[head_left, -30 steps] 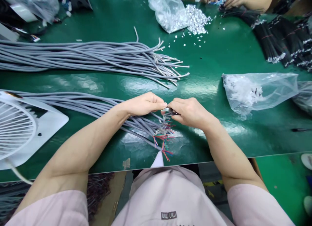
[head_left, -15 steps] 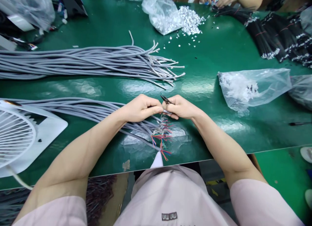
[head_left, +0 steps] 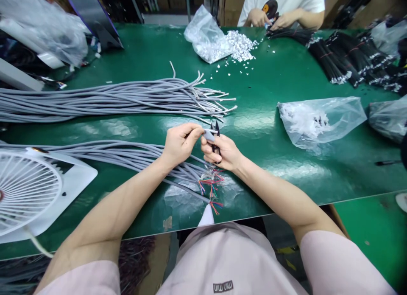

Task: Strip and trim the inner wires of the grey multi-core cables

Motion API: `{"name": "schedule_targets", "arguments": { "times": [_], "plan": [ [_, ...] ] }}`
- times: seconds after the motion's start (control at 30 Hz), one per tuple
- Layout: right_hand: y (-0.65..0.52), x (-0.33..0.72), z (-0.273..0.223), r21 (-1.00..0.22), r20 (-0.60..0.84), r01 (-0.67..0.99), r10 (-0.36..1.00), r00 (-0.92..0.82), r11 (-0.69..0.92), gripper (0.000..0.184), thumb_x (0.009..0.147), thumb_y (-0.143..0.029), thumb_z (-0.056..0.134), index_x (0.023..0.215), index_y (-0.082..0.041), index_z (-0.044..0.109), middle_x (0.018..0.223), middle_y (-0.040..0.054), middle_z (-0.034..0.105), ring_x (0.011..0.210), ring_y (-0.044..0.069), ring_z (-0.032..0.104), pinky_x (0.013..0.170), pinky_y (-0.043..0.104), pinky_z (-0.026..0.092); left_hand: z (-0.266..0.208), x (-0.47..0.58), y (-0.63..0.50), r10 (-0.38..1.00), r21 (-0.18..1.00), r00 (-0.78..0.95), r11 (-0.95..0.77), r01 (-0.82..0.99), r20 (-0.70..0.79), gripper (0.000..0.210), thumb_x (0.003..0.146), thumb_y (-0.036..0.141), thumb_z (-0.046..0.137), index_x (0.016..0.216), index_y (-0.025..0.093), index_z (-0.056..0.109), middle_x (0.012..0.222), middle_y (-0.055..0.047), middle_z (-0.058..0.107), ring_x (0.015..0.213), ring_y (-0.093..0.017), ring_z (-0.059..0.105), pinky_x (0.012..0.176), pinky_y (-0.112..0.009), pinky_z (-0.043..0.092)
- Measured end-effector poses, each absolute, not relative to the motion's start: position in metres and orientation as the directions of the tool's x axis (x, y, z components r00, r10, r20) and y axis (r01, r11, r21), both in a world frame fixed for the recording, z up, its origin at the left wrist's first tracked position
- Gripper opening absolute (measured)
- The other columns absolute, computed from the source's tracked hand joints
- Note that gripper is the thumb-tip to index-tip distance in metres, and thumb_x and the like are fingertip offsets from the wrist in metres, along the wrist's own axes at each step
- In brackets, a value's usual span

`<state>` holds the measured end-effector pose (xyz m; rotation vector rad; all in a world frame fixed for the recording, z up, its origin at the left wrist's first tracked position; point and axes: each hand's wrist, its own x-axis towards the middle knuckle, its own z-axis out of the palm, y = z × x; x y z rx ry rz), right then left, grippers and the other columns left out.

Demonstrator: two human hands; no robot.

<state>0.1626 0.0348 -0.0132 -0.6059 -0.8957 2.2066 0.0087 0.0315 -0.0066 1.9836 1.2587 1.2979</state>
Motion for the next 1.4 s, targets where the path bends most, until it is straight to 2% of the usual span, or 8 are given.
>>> {"name": "schedule_targets", "arguments": {
  "times": [0.23, 0.37, 0.47, 0.67, 0.83, 1.1, 1.2, 1.4],
  "plan": [
    [0.041, 0.173, -0.013, -0.993, 0.049, -0.115, 0.933, -0.356, 0.008, 0.025, 0.078, -0.038, 0.059, 0.087, -0.015, 0.060, 0.068, -0.0022, 0.061, 0.038, 0.004, 0.038, 0.039, 0.021, 0.025, -0.011, 0.008, 0.038, 0.929, 0.870, 0.099, -0.368, 0.328, 0.356, 0.038, 0.087, 0.050, 0.053, 0.079, 0.013, 0.063, 0.061, 0.000, 0.056, 0.055, -0.009, 0.048, 0.055, -0.021, 0.038],
    [0.043, 0.179, -0.011, -0.917, 0.261, 0.219, 0.916, -0.305, 0.334, 0.024, 0.077, -0.039, 0.064, 0.073, -0.016, 0.058, 0.061, -0.0043, 0.050, 0.052, 0.007, 0.037, 0.052, 0.022, 0.029, -0.013, 0.008, 0.039, 0.944, 0.911, 0.132, -0.326, 0.253, 0.301, 0.040, 0.085, 0.054, 0.054, 0.082, 0.014, 0.060, 0.053, 0.004, 0.046, 0.048, -0.008, 0.040, 0.047, -0.020, 0.032],
    [0.045, 0.178, -0.012, -0.841, 0.338, 0.327, 0.891, -0.302, 0.430, 0.028, 0.083, -0.036, 0.056, 0.063, -0.016, 0.053, 0.058, -0.0038, 0.048, 0.056, 0.009, 0.038, 0.057, 0.024, 0.029, -0.015, 0.008, 0.039, 0.936, 0.914, 0.209, -0.328, 0.238, 0.282, 0.041, 0.085, 0.055, 0.053, 0.088, 0.015, 0.060, 0.056, 0.003, 0.049, 0.050, -0.009, 0.045, 0.050, -0.021, 0.036],
    [0.037, 0.175, -0.001, -0.900, 0.247, 0.254, 0.895, -0.372, 0.354, 0.028, 0.085, -0.032, 0.051, 0.062, -0.016, 0.050, 0.055, -0.0054, 0.040, 0.055, 0.009, 0.035, 0.056, 0.023, 0.027, -0.009, 0.010, 0.032, 0.894, 0.764, 0.162, -0.441, 0.470, 0.417, 0.034, 0.089, 0.045, 0.047, 0.078, 0.015, 0.061, 0.068, -0.002, 0.062, 0.062, -0.012, 0.054, 0.061, -0.022, 0.042],
    [0.023, 0.175, 0.016, -0.964, 0.195, 0.078, 0.875, -0.443, 0.254, 0.035, 0.085, -0.042, 0.054, 0.064, -0.016, 0.050, 0.060, -0.0046, 0.042, 0.060, 0.008, 0.037, 0.057, 0.022, 0.029, -0.005, 0.006, 0.026, 0.878, 0.665, 0.144, -0.445, 0.600, 0.457, 0.022, 0.087, 0.037, 0.051, 0.081, 0.021, 0.065, 0.070, 0.001, 0.066, 0.062, -0.015, 0.058, 0.059, -0.026, 0.044],
    [0.014, 0.183, 0.025, -0.997, 0.065, -0.064, 0.876, -0.477, 0.039, 0.036, 0.075, -0.049, 0.069, 0.071, -0.015, 0.059, 0.061, -0.0054, 0.050, 0.060, 0.007, 0.041, 0.056, 0.020, 0.031, -0.001, 0.007, 0.021, 0.863, 0.631, 0.148, -0.461, 0.624, 0.484, 0.019, 0.085, 0.036, 0.050, 0.085, 0.029, 0.067, 0.075, 0.000, 0.068, 0.069, -0.024, 0.064, 0.061, -0.036, 0.047],
    [0.010, 0.185, 0.027, -0.995, 0.052, -0.097, 0.855, -0.516, 0.002, 0.036, 0.073, -0.049, 0.072, 0.072, -0.015, 0.059, 0.056, -0.0077, 0.045, 0.052, 0.006, 0.035, 0.049, 0.020, 0.026, -0.002, 0.007, 0.020, 0.829, 0.591, 0.153, -0.500, 0.633, 0.538, 0.020, 0.085, 0.036, 0.050, 0.087, 0.028, 0.068, 0.074, -0.002, 0.068, 0.067, -0.024, 0.065, 0.059, -0.036, 0.048],
    [-0.007, 0.189, 0.022, -0.901, -0.068, -0.303, 0.792, -0.607, -0.310, 0.038, 0.070, -0.047, 0.076, 0.069, -0.015, 0.056, 0.045, -0.0120, 0.033, 0.039, 0.002, 0.025, 0.039, 0.020, 0.017, -0.019, -0.003, 0.032, 0.680, 0.403, 0.339, -0.687, 0.605, 0.650, 0.018, 0.081, 0.032, 0.049, 0.080, 0.034, 0.067, 0.065, 0.005, 0.069, 0.051, -0.022, 0.063, 0.046, -0.033, 0.045]
  ]
}}
